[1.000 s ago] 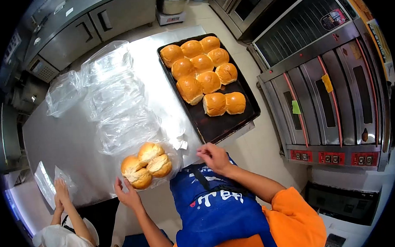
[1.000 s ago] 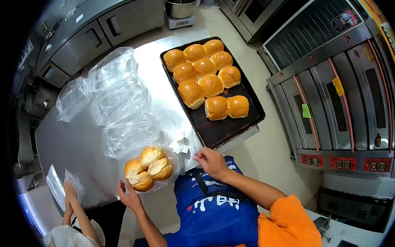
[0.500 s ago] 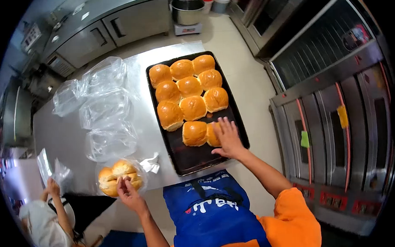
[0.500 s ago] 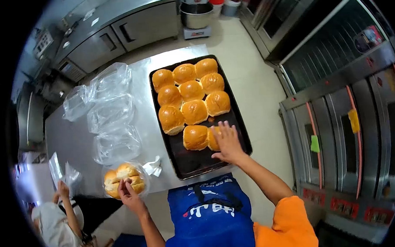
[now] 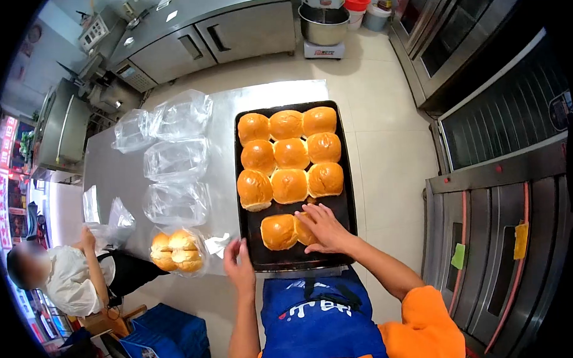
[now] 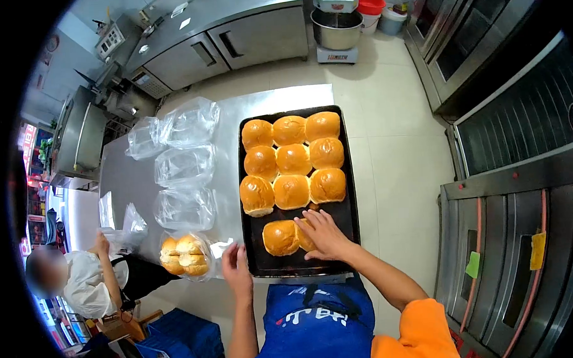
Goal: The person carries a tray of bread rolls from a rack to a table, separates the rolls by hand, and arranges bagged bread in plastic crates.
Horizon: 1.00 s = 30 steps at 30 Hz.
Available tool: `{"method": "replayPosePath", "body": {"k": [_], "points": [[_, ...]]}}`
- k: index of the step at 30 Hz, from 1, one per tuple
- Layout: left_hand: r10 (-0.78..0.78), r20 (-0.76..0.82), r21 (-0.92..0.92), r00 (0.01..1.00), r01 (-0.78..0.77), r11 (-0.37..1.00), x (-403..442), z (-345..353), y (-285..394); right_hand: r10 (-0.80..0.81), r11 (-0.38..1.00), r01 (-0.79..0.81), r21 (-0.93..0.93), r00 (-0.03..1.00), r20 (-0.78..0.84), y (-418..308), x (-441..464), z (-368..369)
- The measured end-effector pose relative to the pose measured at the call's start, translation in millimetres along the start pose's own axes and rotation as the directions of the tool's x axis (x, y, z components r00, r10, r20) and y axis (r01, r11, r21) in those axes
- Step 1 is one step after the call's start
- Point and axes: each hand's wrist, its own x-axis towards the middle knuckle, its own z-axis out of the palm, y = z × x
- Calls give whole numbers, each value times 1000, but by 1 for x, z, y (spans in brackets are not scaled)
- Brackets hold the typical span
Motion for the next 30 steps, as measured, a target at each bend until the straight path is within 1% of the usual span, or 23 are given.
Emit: {"method": "replayPosePath", "body": {"k": [1,2,3,4,5,6,8,9,11,12,14,15,17,18,21,24,25,28,30], "points": [[52,27,-7,998,-52,999,26,18,-4,18,998,-12,55,993,-113,0,0,-3],[101,53,-18,993,-100,995,54,36,-1,95,991,-74,108,974,-206,6,3,-5],[114,77,40,990,-118,992,81,52,10,176,978,-133,164,940,-291,14,4,-7],[126,104,92,987,-135,987,110,69,19,259,958,-188,218,892,-369,22,6,-12],[182,123,110,976,-196,974,139,88,19,333,943,-275,188,802,-496,30,14,-20],[238,148,125,960,-257,958,165,106,14,405,912,-371,175,751,-521,43,22,-30],[351,148,285,925,-380,880,206,140,-4,479,870,-448,205,673,-564,76,41,-44],[406,151,370,901,-432,822,218,152,-7,507,854,-474,216,659,-556,94,53,-49],[264,185,437,947,-320,841,232,167,-12,564,817,-519,250,629,-535,122,77,-55],[191,198,473,962,-264,841,236,171,-11,577,797,-571,194,627,-524,128,88,-59],[79,222,468,972,-178,866,243,173,-8,609,741,-666,84,614,-503,140,110,-62],[23,236,466,971,-134,875,246,174,-4,675,678,-733,58,590,-443,147,119,-64],[-80,226,511,971,-49,858,252,178,0,786,571,-817,84,514,-343,159,133,-67],[-131,215,533,968,-4,846,255,179,0,832,515,-852,89,473,-290,162,137,-68],[-137,43,534,990,93,840,261,187,2,881,443,-879,179,389,-270,182,145,-69],[-264,64,282,962,237,930,275,181,5,921,381,-900,214,350,-169,187,156,-81],[-268,81,261,960,239,935,277,180,6,942,321,-904,283,336,7,190,158,-92],[-286,126,206,950,257,944,281,177,4,933,360,-908,214,358,-49,185,165,-94],[-300,132,167,945,277,946,286,178,3,917,394,-884,251,362,-167,195,167,-75]]}}
